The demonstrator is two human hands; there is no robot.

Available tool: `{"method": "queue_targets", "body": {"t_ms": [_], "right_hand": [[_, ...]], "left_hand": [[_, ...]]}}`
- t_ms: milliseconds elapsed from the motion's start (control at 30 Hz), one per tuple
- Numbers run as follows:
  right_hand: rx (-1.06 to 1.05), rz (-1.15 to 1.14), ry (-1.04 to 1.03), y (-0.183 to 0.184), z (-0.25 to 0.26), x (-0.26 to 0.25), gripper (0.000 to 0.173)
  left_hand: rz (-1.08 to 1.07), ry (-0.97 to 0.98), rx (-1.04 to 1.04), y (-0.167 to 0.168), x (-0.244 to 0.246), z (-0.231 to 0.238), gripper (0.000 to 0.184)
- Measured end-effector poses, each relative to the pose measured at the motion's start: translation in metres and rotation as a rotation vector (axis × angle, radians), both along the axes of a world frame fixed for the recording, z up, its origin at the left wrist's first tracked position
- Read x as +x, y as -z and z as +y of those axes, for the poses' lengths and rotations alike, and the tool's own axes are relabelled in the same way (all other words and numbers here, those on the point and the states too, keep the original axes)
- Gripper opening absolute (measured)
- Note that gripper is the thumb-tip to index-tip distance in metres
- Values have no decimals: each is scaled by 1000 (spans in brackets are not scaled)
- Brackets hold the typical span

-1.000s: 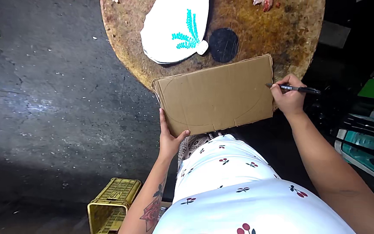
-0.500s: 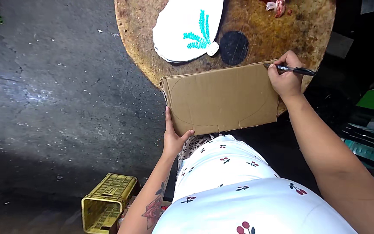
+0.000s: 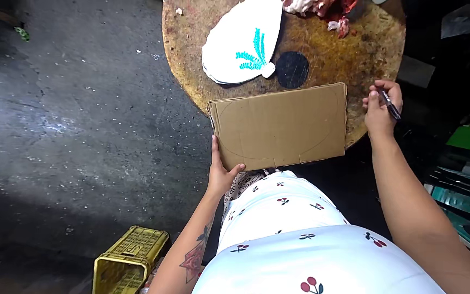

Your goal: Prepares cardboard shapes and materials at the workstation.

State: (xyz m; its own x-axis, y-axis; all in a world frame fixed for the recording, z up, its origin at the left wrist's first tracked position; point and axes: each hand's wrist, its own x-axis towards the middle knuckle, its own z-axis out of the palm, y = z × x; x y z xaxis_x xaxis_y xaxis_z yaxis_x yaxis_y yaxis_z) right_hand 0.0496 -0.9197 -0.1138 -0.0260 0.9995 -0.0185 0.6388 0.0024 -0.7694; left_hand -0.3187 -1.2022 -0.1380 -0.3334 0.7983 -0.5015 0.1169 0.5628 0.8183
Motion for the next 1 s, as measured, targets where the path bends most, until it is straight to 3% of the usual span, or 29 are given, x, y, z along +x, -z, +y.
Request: {"method": "queue_targets", "body": {"t_ms": [200,467,533,800,1000], "right_hand": [[-13,-495,-152,-8,31,18,38],[-38,-710,-385,-2,53,9,45],[-56,-753,-417,-2,53,8,54],[-57,-619,-363,-10,30,12,58],[131,-467,-376,-11,-12,7,45]], "left_hand": [[-3,13,1,-2,1,1,128],[-11,-19,9,0,9,-1,128],[-7,-21,14,0,10,-1,128],[38,2,35,4,10,-2,127],[32,4,4,2,9,-1,127]]}}
